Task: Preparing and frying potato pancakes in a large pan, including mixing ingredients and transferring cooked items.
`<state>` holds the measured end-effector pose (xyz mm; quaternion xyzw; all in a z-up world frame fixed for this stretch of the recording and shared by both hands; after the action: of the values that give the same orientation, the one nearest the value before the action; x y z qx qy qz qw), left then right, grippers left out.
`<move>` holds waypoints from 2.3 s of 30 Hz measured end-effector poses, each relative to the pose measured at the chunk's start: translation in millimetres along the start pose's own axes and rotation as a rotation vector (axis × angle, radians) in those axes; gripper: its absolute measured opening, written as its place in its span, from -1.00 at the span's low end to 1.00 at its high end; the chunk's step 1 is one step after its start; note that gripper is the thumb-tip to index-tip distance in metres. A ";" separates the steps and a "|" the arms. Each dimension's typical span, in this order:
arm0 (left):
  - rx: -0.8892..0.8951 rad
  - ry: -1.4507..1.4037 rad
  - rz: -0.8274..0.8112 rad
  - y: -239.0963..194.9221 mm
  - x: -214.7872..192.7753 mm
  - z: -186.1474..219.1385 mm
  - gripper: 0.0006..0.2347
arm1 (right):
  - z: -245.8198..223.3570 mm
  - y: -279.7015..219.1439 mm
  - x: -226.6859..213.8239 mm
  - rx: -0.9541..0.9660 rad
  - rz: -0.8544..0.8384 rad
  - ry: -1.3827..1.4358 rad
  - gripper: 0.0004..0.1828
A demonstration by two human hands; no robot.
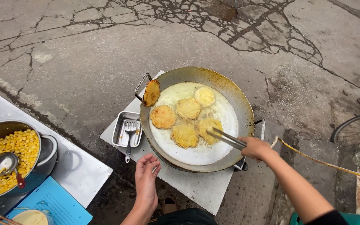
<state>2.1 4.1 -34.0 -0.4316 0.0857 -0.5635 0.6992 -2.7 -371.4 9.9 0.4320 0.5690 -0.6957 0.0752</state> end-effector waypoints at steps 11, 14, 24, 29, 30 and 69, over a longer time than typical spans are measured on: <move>-0.074 -0.072 0.062 -8.7 -16.3 0.1 -0.79 | -100.2 59.0 -13.4 -0.209 0.081 0.024 -0.14; -0.092 -0.082 0.104 -9.4 -25.1 3.6 -0.80 | -85.5 27.5 -15.2 -0.154 0.010 0.006 -0.14; -0.292 -0.110 0.224 -17.7 -50.5 -4.4 -0.78 | -42.3 26.2 -15.9 -0.009 0.019 -0.128 -0.12; -0.436 -0.368 0.310 -27.4 -85.0 -7.3 -0.68 | -6.2 34.0 -24.1 0.058 0.069 -0.060 -0.20; -0.497 -0.468 0.351 -32.6 -92.2 -8.0 -0.64 | -3.4 30.1 -30.8 0.080 0.077 -0.049 -0.20; 0.089 -0.621 0.574 101.1 -471.9 -39.3 -0.78 | -303.1 -109.0 26.0 -1.019 0.135 0.184 -0.13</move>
<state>-114.8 390.2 -301.9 -0.5089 -0.0365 -0.1921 0.8383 72.6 -64.5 77.6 0.4356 0.8104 -0.2833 0.2706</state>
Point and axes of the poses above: each hand's wrist, its own y-axis towards the middle knuckle, its own x-axis out of the palm, z = x × y, the point moved 4 cm from there along y, towards the middle knuckle, and after that the axes turned 9 degrees about -x, right-handed, at the moved point
